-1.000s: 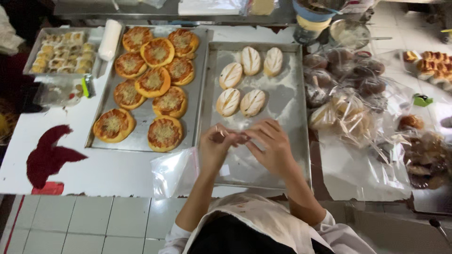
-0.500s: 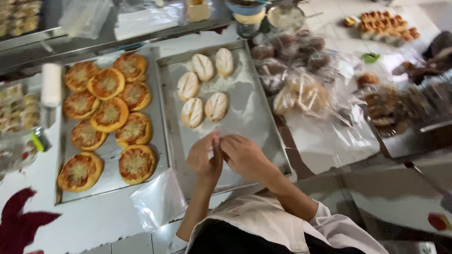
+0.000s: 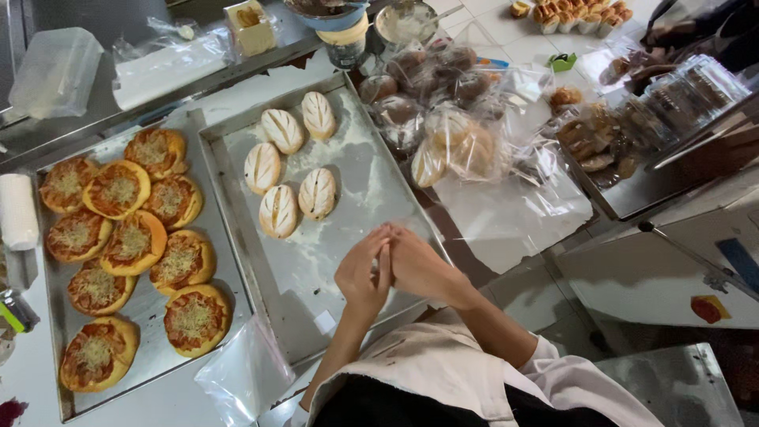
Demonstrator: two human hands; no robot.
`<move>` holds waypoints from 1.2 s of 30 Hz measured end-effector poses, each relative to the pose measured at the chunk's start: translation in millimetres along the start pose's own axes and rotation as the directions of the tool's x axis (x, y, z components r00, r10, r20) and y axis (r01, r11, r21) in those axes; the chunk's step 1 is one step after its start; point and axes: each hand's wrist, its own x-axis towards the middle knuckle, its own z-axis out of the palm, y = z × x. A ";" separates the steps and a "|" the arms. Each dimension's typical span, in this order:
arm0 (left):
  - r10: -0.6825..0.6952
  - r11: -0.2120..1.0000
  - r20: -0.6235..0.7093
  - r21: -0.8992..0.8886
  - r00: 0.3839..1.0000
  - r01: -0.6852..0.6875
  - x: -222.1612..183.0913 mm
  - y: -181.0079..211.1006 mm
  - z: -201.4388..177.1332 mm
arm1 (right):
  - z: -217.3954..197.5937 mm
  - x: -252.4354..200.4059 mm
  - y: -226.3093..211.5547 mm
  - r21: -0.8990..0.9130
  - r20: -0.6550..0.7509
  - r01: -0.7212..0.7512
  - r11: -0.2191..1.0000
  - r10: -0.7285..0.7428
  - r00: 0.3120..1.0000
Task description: The person picks up pieces of bread from a metal tray by hand, places them into individual clear plastic bags, and then sets the bagged bread onto a table.
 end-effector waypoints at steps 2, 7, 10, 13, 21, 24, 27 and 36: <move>-0.004 1.000 0.006 0.020 1.000 0.004 -2.7 3.0 7.0 | 3.0 -4.3 5.9 0.016 0.104 -0.103 0.995 0.101 0.989; 0.125 0.992 -0.012 -0.014 0.992 -0.125 -14.1 8.3 30.6 | 1.7 -27.3 22.9 -0.002 0.068 -0.126 0.992 0.126 0.990; 0.188 0.981 0.008 -0.044 0.982 -0.188 -24.7 11.6 49.4 | -5.5 -44.4 37.6 -0.050 -0.014 0.041 0.998 -0.041 0.999; 0.267 0.964 -0.015 0.006 0.963 -0.267 -31.5 14.6 77.7 | -14.3 -55.5 51.7 0.020 0.161 -0.043 0.999 0.039 0.986; 0.396 0.918 0.141 -0.050 0.907 -0.393 -34.0 27.2 67.3 | -35.7 -52.0 57.2 0.940 -0.270 0.295 0.172 -0.154 0.950; 0.102 0.987 0.075 0.115 0.992 -0.110 -15.2 14.3 36.4 | -33.0 -51.0 53.6 0.082 0.071 0.154 0.985 -0.160 0.984; 0.115 0.930 0.342 0.293 0.933 -0.222 -5.3 0.6 0.2 | -19.5 -39.1 50.6 -0.104 0.105 0.338 0.936 -0.327 0.939; -0.061 0.965 0.257 0.262 0.965 -0.009 -41.7 -21.8 -28.8 | 7.0 -3.5 20.2 0.019 0.504 0.218 0.976 -0.197 0.841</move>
